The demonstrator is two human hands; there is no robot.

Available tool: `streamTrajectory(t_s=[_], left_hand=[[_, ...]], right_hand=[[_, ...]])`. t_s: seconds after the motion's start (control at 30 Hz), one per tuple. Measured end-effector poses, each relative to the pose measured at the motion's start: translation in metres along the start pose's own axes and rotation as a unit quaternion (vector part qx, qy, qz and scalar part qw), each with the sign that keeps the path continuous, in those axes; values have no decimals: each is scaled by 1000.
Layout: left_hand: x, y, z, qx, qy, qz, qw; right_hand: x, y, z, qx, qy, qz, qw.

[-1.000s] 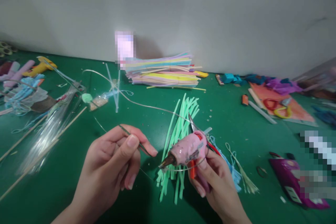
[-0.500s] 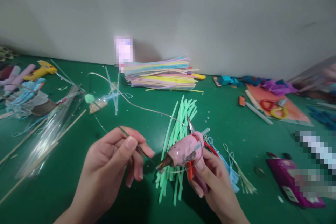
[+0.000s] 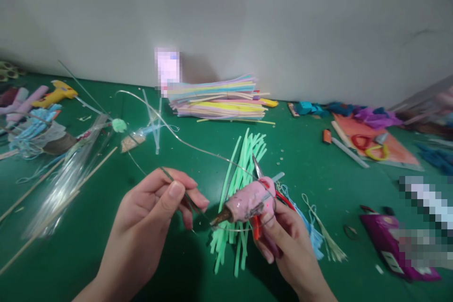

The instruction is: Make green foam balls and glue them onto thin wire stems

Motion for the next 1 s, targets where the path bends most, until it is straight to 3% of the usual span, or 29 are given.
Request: streamTrajectory(t_s=[0.23, 1.0], left_hand=[[0, 0, 1, 7, -17, 11, 1000], [0, 0, 1, 4, -22, 12, 1000]], right_hand=[[8, -10, 0, 36, 58, 6, 998], [8, -13, 1, 44, 62, 34, 997]])
Point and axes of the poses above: each hand's wrist, its own z-axis away from the middle knuckle, its own x-axis out of the palm, y = z × x, the point moved 3 cm from there along -z, towards the middle knuckle, and after that the axes turned 11 degrees about -y, right-handed, at the moved point
